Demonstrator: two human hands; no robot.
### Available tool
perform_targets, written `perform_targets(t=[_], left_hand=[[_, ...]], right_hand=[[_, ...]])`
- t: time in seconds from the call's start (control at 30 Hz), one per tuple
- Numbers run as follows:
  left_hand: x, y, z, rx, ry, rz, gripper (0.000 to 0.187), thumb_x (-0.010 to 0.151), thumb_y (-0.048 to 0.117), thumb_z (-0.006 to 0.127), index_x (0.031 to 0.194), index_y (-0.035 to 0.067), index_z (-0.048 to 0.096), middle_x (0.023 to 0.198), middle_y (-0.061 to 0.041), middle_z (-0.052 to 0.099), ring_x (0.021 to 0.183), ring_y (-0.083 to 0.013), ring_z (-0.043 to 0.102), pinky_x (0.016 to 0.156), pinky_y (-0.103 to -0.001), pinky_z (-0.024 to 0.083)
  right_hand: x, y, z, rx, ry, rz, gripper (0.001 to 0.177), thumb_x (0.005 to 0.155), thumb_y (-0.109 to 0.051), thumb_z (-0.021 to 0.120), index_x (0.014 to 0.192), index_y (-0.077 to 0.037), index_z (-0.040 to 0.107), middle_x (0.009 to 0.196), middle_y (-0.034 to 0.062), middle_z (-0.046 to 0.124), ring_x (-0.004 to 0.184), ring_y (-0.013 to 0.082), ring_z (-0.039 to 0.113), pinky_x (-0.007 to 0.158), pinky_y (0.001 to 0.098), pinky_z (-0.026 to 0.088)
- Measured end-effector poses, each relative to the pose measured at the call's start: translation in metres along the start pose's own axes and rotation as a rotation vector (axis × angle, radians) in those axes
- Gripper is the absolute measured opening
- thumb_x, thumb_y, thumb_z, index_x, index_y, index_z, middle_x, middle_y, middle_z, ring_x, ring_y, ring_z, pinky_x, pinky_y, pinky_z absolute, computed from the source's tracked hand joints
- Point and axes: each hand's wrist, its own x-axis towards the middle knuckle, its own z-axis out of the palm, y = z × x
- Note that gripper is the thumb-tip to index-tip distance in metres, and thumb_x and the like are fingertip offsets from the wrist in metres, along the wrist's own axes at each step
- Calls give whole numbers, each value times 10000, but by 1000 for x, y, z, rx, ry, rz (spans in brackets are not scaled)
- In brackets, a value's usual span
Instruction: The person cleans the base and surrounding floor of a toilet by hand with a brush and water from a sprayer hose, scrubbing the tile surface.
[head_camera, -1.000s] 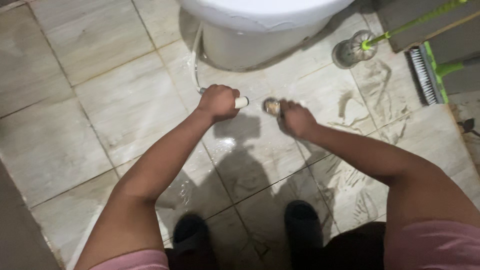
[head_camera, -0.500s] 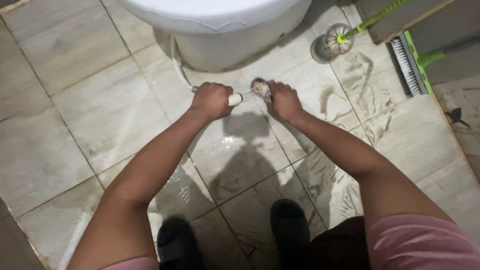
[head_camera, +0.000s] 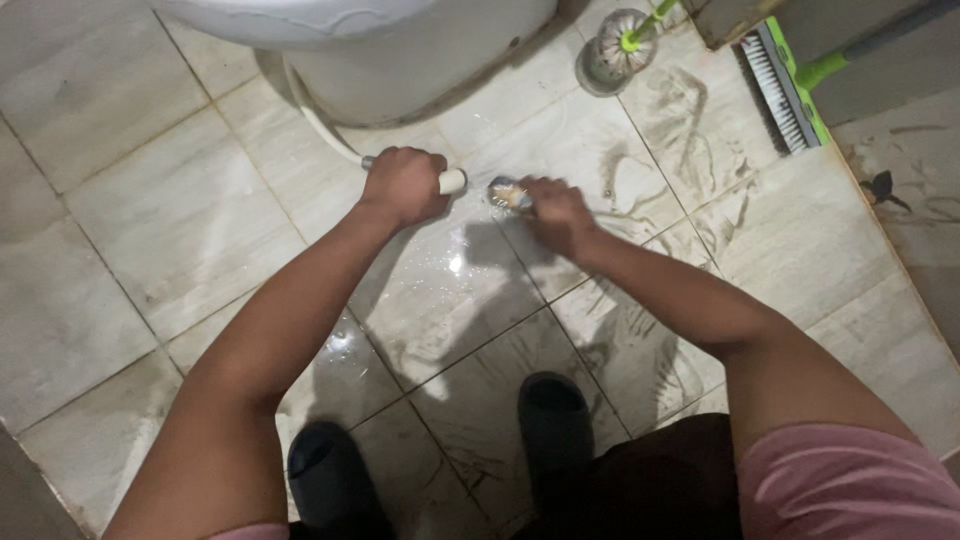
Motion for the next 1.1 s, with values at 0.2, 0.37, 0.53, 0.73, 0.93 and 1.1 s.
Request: perform_targets(t=[0.2,0.37,0.53,0.73,0.93,1.1], left_hand=[[3,23,3,63,-27,26,141,789,268,720,852,144,749,820,-119,737,797,-335,709,774,-476,538],[16,43,3,56,-53,-32,162,782,270,728,881,144,748,838,-128,740,812,-330,712,797,-467,538],[31,62,7,26,-29,-76,161,759,256,732,875,148,759,860,-133,743,838,-335,707,808,-462,539],[43,83,7,30,-64,-66,213,810,338,751,898,144,755,874,-126,746,847,-324,718,831,-457,540],[49,94,10,57,-131,-119,223,772,344,769,894,158,752,847,-115,746,827,-311,716,833,-448,533],[53,91,15,84,-135,-125,200,794,328,749,899,158,746,850,-117,745,830,-316,721,820,-448,542]], right_hand=[[-12,51,-45,-35,41,188,494,890,-194,719,1304,16,550,1151,252,634,1051,442,608,863,563,489],[0,63,-37,-6,63,186,574,889,-232,740,1360,5,512,1175,243,633,1070,435,610,909,546,497],[12,64,-22,-2,47,206,612,852,-246,766,1375,-43,519,1219,198,627,1099,412,598,903,548,487],[13,70,-19,-30,23,205,661,859,-253,775,1419,-51,488,1236,169,620,1118,369,597,907,515,493],[21,62,-25,-23,-30,213,672,890,-286,752,1445,-54,453,1248,158,610,1134,351,588,917,503,486],[31,62,-19,-5,76,124,691,880,-268,754,1447,-34,437,1261,157,608,1138,365,584,910,528,475]])
